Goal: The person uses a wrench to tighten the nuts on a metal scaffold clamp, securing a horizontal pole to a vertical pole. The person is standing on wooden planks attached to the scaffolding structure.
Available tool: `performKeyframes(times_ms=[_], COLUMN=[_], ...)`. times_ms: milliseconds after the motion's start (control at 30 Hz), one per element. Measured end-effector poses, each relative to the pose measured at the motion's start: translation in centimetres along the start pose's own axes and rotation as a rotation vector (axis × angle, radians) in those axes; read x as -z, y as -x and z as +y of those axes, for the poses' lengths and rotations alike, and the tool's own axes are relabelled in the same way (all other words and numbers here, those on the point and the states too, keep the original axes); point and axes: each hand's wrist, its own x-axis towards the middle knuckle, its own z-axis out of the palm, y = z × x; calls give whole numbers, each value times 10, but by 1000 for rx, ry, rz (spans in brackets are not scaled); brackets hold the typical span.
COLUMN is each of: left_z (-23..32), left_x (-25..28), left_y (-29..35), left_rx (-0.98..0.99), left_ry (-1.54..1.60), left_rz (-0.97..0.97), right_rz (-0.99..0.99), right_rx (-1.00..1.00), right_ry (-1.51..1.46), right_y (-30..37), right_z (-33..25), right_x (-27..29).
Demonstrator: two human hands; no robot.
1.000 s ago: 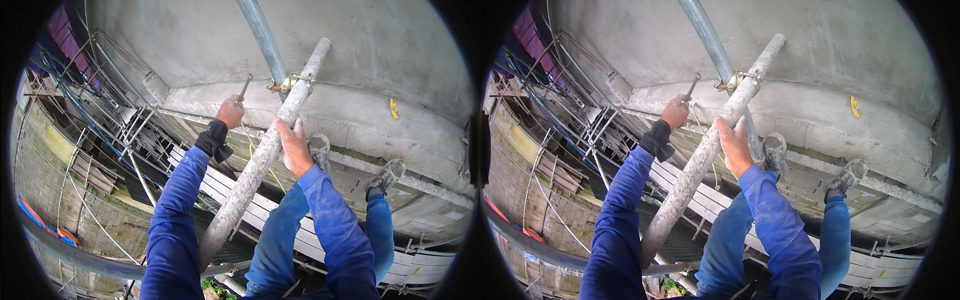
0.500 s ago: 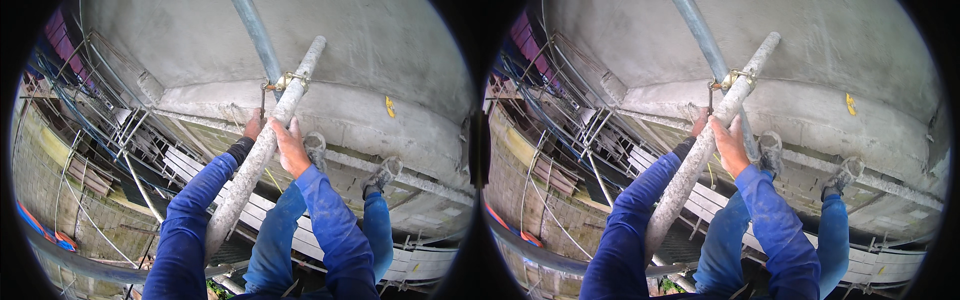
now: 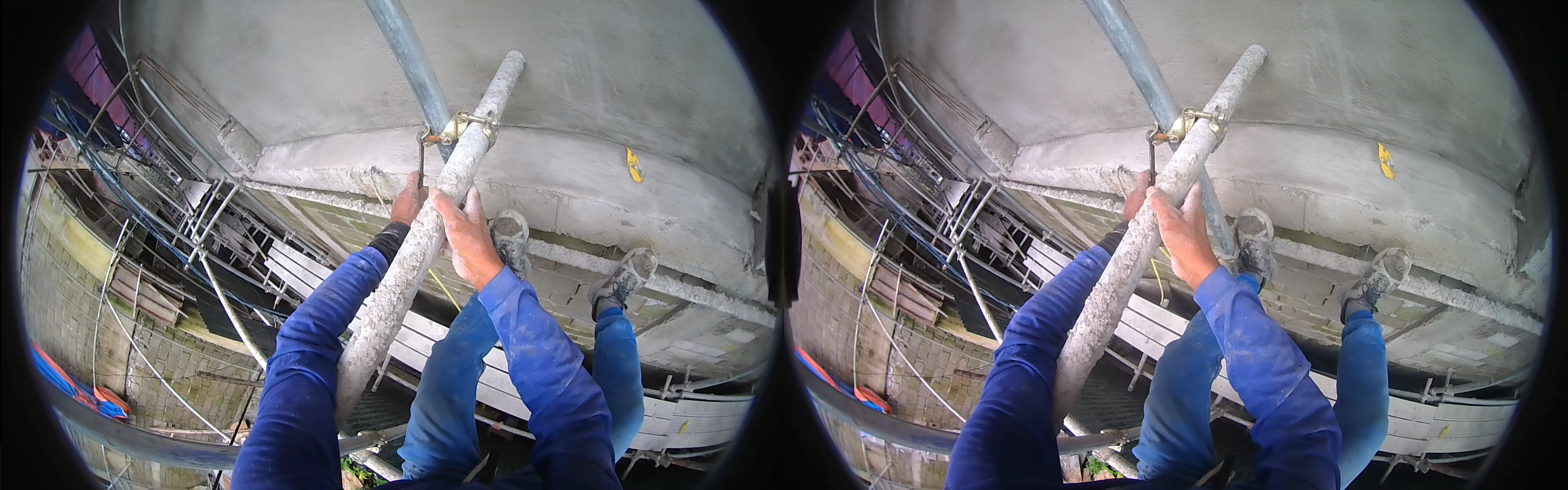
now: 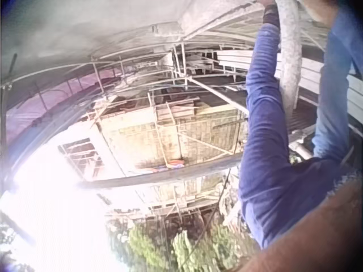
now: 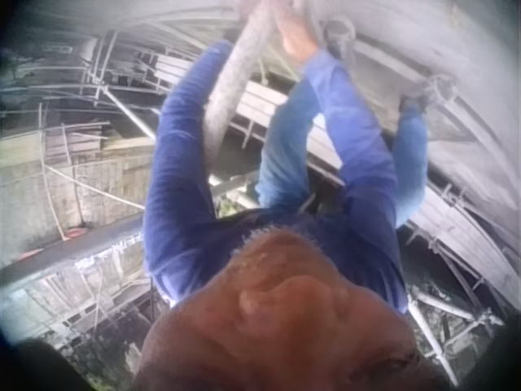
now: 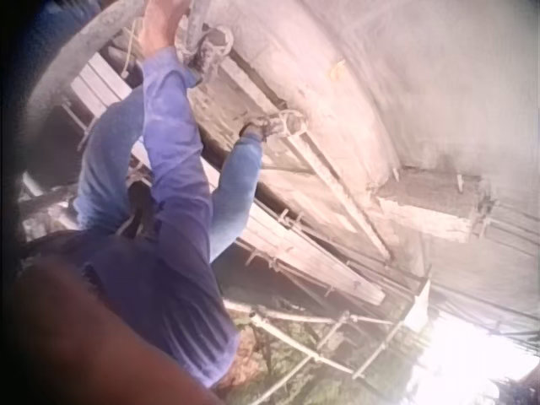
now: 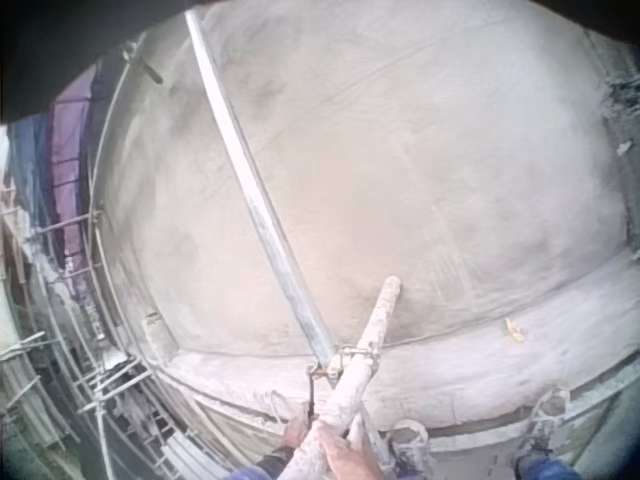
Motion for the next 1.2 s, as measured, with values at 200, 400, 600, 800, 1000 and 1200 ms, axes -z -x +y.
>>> performKeyframes(times_ms=[200,400,600,800,1000,1200], left_z=[0,99,236,169,88,114], left_x=[17,55,75,60,47,10], left_y=[9,11,-51,8,-4,-43], left_rx=[-160,-58,84,-158,303,432], left_ry=[-389,-763,-1470,-1267,104,625], left_rz=[21,-213,-608,153,136,192], right_rz=[-15,53,25,70,17,-7], right_rx=[-12,-10,10,59,-29,11], right_ry=[1,-5,-45,-27,-89,-42], right_y=[4,2,1,-4,3,4], right_z=[-6,-13,0,-2,8,1], right_x=[-4,4,-4,7,-8,-7])
